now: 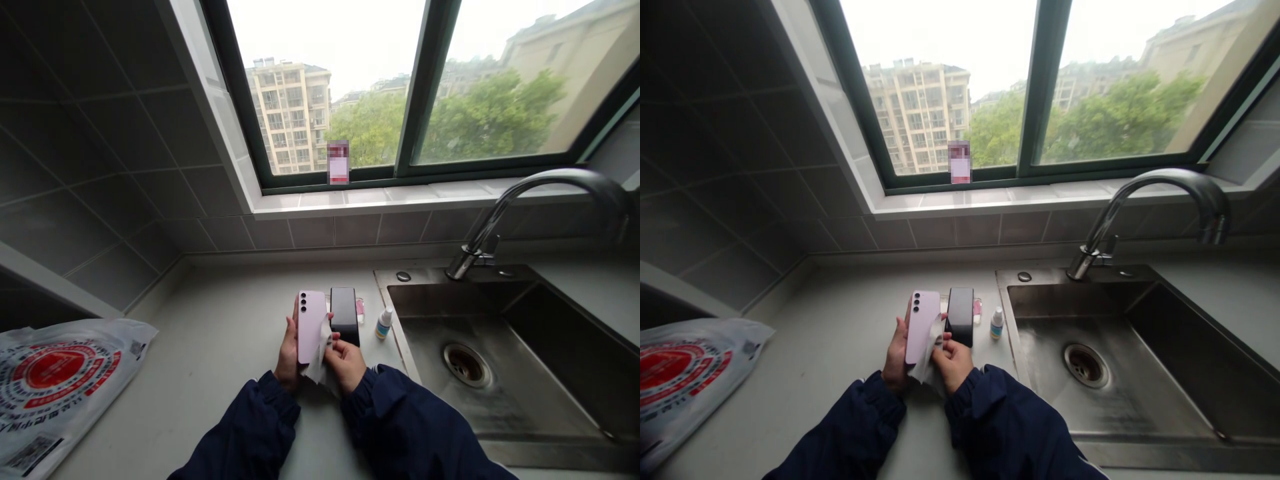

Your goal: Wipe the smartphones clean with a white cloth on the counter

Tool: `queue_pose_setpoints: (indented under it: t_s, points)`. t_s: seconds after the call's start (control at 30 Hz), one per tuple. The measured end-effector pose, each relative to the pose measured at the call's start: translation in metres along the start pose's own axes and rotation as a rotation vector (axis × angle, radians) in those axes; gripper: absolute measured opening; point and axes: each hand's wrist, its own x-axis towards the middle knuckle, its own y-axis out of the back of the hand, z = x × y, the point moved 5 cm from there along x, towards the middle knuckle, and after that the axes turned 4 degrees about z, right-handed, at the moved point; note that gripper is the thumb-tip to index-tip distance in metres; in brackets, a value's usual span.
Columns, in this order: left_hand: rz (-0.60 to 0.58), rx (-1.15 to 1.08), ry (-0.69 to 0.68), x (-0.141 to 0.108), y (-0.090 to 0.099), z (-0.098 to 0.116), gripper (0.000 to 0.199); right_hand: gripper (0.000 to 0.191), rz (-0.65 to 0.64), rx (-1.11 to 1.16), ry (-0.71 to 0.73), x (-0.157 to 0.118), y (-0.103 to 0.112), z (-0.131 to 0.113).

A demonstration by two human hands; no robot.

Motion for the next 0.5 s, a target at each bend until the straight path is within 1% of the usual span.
queue_pose_setpoints:
  t_s: [0.17,0.33,0.5]
  points:
    - [-0.014,-0.016,-0.021,0.0014,0.0007,0.0011,0.065,0.060,-0.017,0.026,-0.029,-0.0003,-0.0014,-0.0036]
    - [-0.020,-0.025,-0.018,0.0030,0.0010,0.0013,0.065,0.065,0.005,0.035,-0.009,-0.0021,-0.0047,-0.0072]
    - [-0.013,-0.038,-0.013,0.0034,0.0023,0.0013,0.065,0.066,0.000,0.014,0.020,-0.0014,-0.0040,-0.0048]
